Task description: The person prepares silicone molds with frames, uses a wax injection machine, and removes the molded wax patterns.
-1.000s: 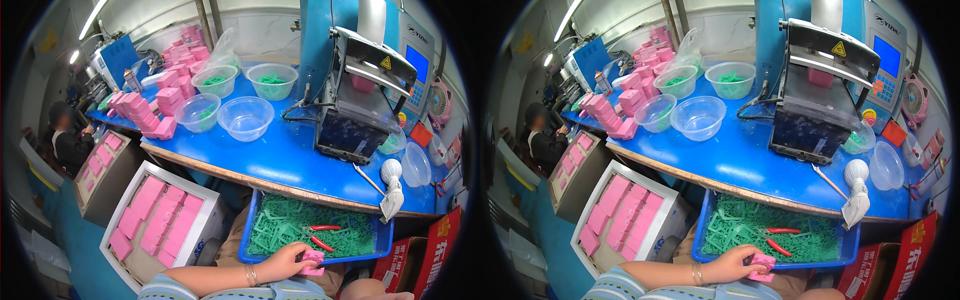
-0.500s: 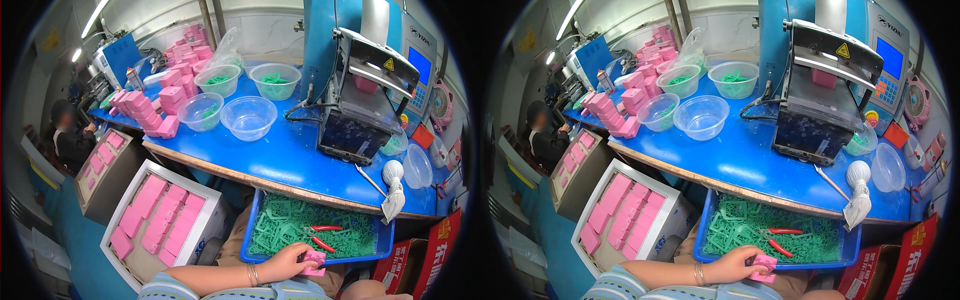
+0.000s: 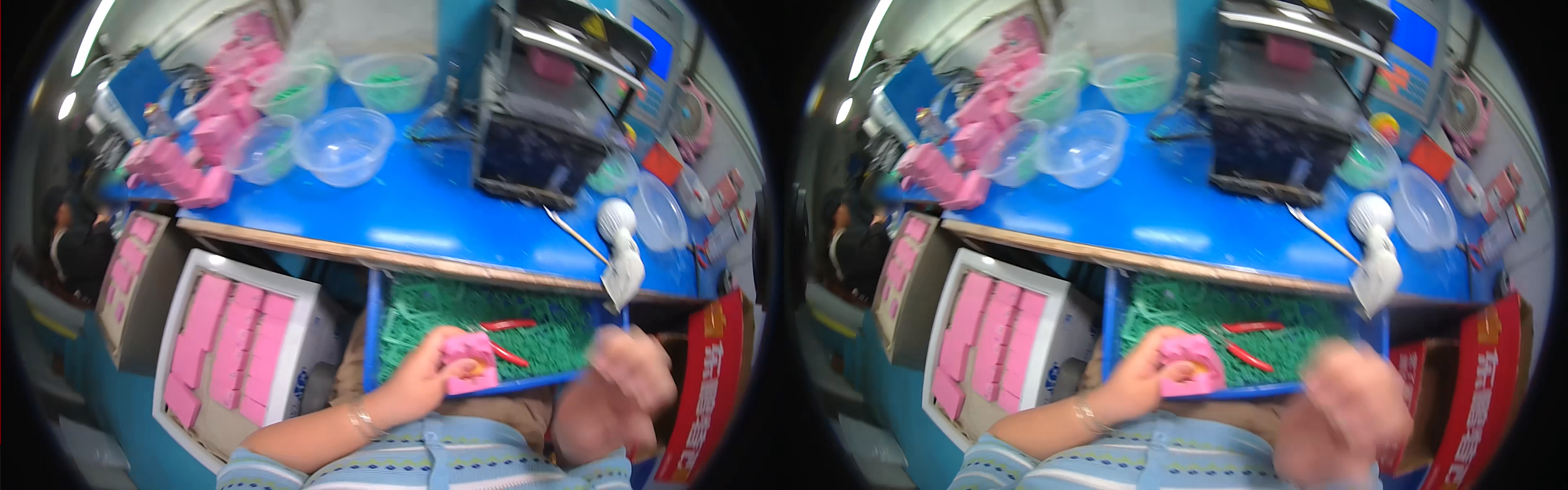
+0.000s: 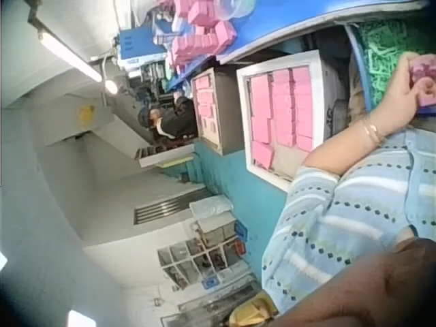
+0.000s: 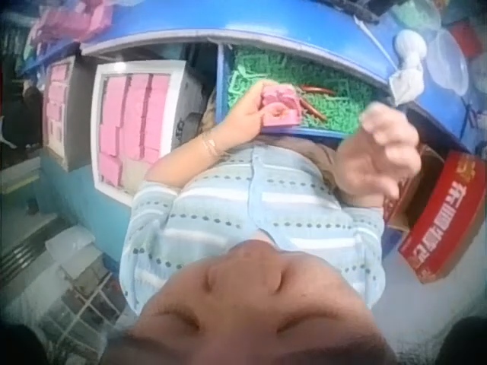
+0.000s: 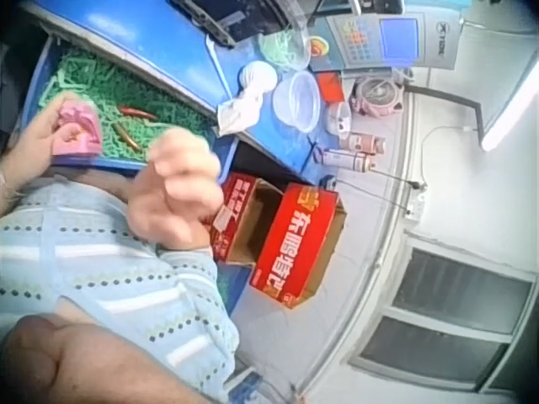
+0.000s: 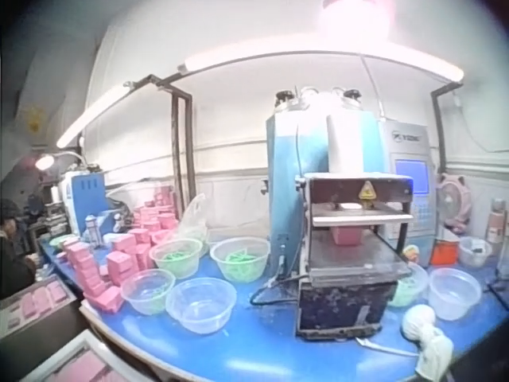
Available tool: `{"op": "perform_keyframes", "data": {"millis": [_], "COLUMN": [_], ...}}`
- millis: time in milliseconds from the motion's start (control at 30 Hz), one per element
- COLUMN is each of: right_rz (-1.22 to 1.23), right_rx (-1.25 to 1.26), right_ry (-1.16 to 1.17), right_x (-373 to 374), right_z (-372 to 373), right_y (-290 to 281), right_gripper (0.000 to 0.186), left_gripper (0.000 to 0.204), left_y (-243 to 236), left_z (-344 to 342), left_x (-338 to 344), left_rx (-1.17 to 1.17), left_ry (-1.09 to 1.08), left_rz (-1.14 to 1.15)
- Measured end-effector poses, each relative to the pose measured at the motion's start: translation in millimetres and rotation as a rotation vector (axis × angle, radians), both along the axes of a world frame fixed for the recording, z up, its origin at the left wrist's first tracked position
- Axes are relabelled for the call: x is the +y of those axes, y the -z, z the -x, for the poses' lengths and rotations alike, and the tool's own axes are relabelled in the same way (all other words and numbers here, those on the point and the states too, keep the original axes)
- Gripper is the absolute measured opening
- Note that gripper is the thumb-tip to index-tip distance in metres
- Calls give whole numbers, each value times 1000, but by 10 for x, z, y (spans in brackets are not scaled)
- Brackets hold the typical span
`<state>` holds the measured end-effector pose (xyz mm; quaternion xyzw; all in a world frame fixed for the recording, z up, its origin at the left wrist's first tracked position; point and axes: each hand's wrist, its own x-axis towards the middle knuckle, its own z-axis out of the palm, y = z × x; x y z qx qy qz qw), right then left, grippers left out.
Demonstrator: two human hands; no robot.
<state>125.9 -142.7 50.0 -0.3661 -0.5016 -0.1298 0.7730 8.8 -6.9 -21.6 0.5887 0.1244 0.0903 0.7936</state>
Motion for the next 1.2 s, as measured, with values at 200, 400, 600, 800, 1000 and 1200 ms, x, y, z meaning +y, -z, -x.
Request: {"op": "perform_keyframes", "data": {"millis": [200,400,600,800,1000,1200], "right_rz": [999,1006,905,952,865,853], "right_rx": [436,321,455,57,113,-33], "right_ry": [-459,-375,-471,-216,-23,-89], "right_x": [100,111,84,59,68,82], "right_z": [-192,-124,-11,-33,35,-33], "right_y": [428,576,703,636,587,533], "right_gripper": [32,19,21,24,39,37], "left_gripper": [33,23,20,26,30,42], "left_y": [-215,-208,-138,-104,-66,-131], "left_z": [95,78,144,103,50,18], "left_x": [68,48,146,-33,14,62], "left_rx": [73,129,-40,-52,29,-12], "left_ry": [31,-74,14,-50,-116,-47], "left_rz": [146,-74,-689,52,123,287]}}
